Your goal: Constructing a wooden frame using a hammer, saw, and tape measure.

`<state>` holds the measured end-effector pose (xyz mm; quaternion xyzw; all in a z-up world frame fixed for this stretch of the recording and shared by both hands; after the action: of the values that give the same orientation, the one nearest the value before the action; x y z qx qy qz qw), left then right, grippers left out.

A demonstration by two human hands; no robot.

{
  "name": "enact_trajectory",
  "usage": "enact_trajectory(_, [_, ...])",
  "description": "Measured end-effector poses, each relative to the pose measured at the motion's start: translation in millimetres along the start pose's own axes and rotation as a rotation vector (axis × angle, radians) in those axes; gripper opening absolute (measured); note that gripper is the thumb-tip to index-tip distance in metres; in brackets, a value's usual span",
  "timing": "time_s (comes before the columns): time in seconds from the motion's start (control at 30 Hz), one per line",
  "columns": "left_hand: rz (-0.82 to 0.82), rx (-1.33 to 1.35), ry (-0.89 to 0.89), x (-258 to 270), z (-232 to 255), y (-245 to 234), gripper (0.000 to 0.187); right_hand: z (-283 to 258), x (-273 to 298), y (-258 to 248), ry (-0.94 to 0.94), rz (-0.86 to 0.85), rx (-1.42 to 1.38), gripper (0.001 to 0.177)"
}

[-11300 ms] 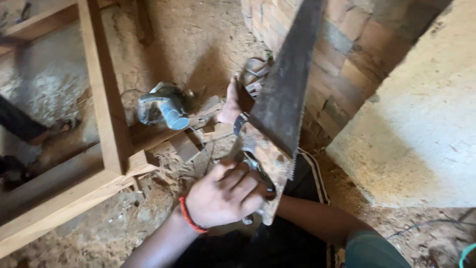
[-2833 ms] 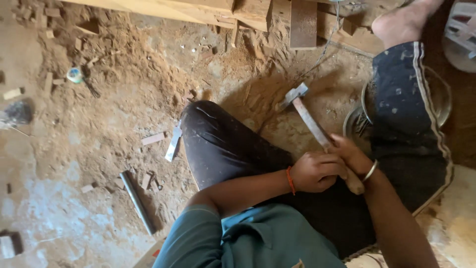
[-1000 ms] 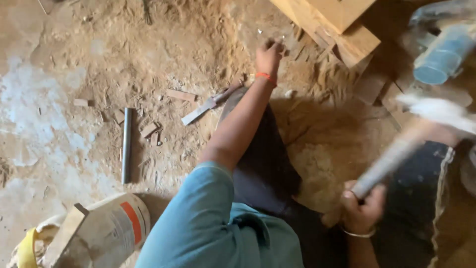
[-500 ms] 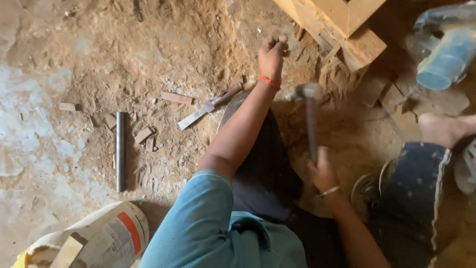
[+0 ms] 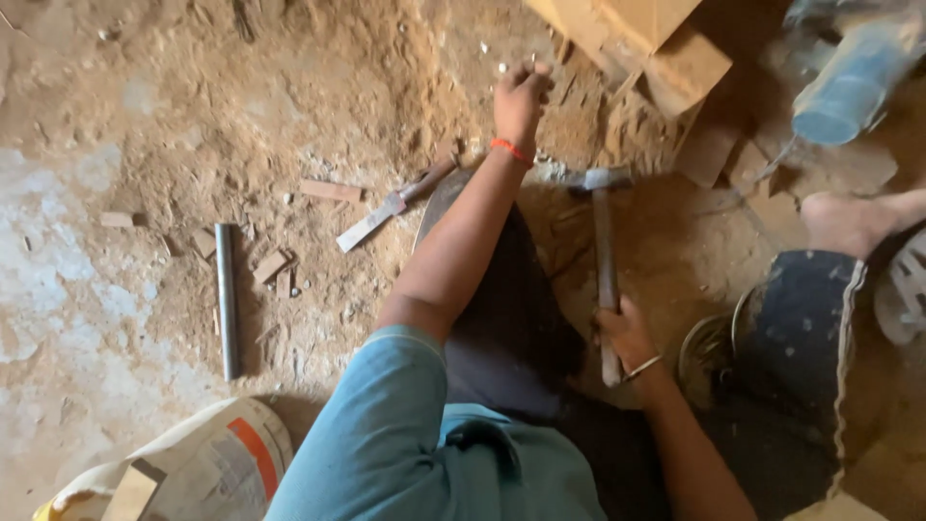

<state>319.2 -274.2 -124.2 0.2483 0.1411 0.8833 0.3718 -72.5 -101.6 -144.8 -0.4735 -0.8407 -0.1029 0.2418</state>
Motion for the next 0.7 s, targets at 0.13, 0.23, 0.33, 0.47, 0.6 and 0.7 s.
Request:
enact_trajectory(0.13, [-0.017, -0.025, -0.047, -0.5, -4.3, -1.1, 0.012, -15.0, 8.0, 6.3, -0.011, 0.047, 0.054, 0.024])
enact_trajectory(0.23, [-0.010, -0.043, -0.086, 2.9, 0.2, 4.8, 0.013, -14.7, 10.7, 0.9, -0.079, 0.072, 0.130, 0.018])
enact_trajectory(0.33, [-0.017, 0.005, -0.032, -1.5, -6.4, 5.8, 0.012, -48.2, 29.3, 4.8, -0.172, 0.117, 0.189, 0.018])
enact_trajectory(0.47, [-0.013, 0.073, 0.037, 3.8, 2.9, 11.5, 0.011, -83.5, 38.1, 5.3, -0.320, 0.185, 0.209, 0.028])
enact_trajectory(0.6, [-0.047, 0.111, 0.027, 9.0, 8.7, 21.2, 0.011, -81.7, 12.1, -8.6, -0.546, 0.242, 0.153, 0.040])
enact_trajectory(0.7, [-0.060, 0.102, 0.029, 11.9, 5.8, 29.9, 0.009, -71.2, -2.4, -15.5, -0.505, 0.219, 0.356, 0.038])
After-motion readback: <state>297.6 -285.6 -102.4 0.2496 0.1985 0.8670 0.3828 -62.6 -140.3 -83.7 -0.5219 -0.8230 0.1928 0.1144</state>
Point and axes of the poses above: each hand's wrist, its own x-axis away from the middle knuckle, its own y-axis out of the palm, z = x × y, the point moved 6 cm from there along -x, towards the middle knuckle, and after that the axes turned 9 degrees about -y, right-handed, at the moved point
